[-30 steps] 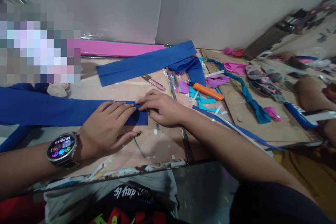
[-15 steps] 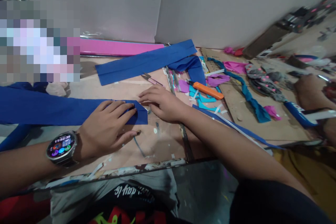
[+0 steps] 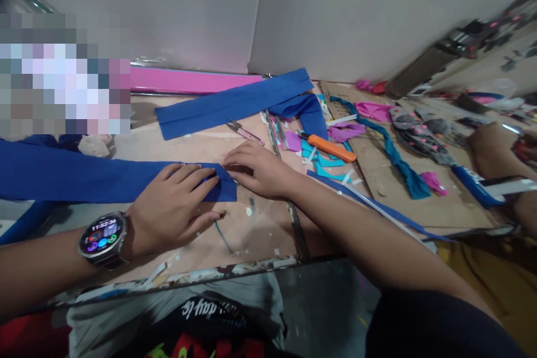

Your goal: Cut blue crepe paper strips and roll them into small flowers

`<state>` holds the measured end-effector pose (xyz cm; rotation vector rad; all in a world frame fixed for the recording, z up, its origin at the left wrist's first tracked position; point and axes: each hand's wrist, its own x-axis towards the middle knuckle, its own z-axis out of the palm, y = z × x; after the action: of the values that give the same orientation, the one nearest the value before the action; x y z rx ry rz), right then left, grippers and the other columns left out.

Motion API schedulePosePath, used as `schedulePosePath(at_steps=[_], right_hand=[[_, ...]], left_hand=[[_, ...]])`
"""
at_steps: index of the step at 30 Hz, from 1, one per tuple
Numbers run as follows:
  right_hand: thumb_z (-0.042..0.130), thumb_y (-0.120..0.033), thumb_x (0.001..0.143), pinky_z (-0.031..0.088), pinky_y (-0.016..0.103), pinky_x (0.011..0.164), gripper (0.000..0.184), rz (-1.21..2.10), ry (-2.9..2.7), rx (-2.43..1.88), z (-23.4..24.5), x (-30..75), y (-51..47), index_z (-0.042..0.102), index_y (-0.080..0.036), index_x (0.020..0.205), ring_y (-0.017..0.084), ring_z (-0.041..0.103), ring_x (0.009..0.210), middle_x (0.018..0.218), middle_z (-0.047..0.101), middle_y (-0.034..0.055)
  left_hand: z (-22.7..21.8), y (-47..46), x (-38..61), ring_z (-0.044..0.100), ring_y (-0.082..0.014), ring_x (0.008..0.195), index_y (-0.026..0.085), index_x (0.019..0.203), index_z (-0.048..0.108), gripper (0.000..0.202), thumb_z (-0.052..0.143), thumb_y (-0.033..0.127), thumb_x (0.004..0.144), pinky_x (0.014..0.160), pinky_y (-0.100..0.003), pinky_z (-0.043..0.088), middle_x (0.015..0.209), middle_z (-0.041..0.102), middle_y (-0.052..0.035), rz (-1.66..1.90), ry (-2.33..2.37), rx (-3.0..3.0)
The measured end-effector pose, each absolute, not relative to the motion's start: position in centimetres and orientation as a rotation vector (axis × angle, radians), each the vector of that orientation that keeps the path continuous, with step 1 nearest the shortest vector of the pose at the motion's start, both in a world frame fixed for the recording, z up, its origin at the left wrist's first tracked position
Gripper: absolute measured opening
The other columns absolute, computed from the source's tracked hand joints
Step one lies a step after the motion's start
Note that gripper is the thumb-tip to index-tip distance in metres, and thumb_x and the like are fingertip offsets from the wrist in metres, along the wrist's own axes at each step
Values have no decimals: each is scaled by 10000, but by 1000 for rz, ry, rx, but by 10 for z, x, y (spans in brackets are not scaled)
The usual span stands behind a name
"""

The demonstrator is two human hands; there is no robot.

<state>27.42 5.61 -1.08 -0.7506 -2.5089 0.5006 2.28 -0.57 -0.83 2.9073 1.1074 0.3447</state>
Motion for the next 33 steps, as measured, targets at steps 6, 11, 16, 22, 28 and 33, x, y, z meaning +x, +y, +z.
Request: schedulePosePath(at_steps=[6, 11, 16, 22, 28, 33], right_hand=[[625, -275, 977, 475, 451, 1003, 221, 535, -2495, -743, -10, 273, 55, 703, -212, 1174, 230, 659, 1039, 1094, 755, 87], [619, -266, 980, 512, 433, 940, 225, 568, -2476, -767, -11, 273, 52, 712, -215, 1179, 231, 613, 1012, 1059, 752, 79], [572, -220, 998, 520, 444, 943, 241, 577, -2480, -737, -10, 272, 50, 726, -214, 1184, 231, 622, 1018, 1055, 755, 91], [523, -132, 964, 527, 464, 949, 314, 566, -2501, -674, -10, 272, 50, 735, -226, 1176, 233, 638, 1031, 1070, 746, 98], [495, -74, 919, 534, 461, 953, 374, 511, -2532, -677, -11, 273, 50, 734, -219, 1168, 228, 635, 1041, 1079, 730, 97], [498, -85, 926, 537, 467, 952, 357, 489, -2537, -692, -10, 272, 49, 735, -207, 1164, 234, 633, 1039, 1074, 726, 106]], left_hand=[[-9, -6, 22, 544, -372, 1265, 128, 1360, 595, 608, 376, 577, 1015, 1054, -548, 384, 1433, 605, -161, 347, 1111, 2907], [-9, -6, 22, 541, -367, 1258, 127, 1344, 605, 609, 375, 584, 1014, 1059, -549, 384, 1421, 608, -160, 347, 1104, 2899], [-10, -6, 23, 543, -370, 1255, 121, 1333, 613, 599, 390, 574, 1012, 1047, -550, 391, 1411, 611, -169, 361, 1103, 2894], [-10, -6, 22, 554, -372, 1244, 137, 1335, 613, 582, 409, 570, 1005, 1032, -556, 396, 1411, 613, -169, 370, 1094, 2892], [-10, -6, 23, 540, -377, 1261, 113, 1355, 594, 610, 417, 577, 1002, 1037, -557, 396, 1422, 603, -171, 342, 1101, 2886], [-9, -7, 23, 539, -379, 1266, 125, 1354, 595, 591, 418, 567, 1005, 1035, -560, 399, 1430, 597, -167, 341, 1101, 2884]])
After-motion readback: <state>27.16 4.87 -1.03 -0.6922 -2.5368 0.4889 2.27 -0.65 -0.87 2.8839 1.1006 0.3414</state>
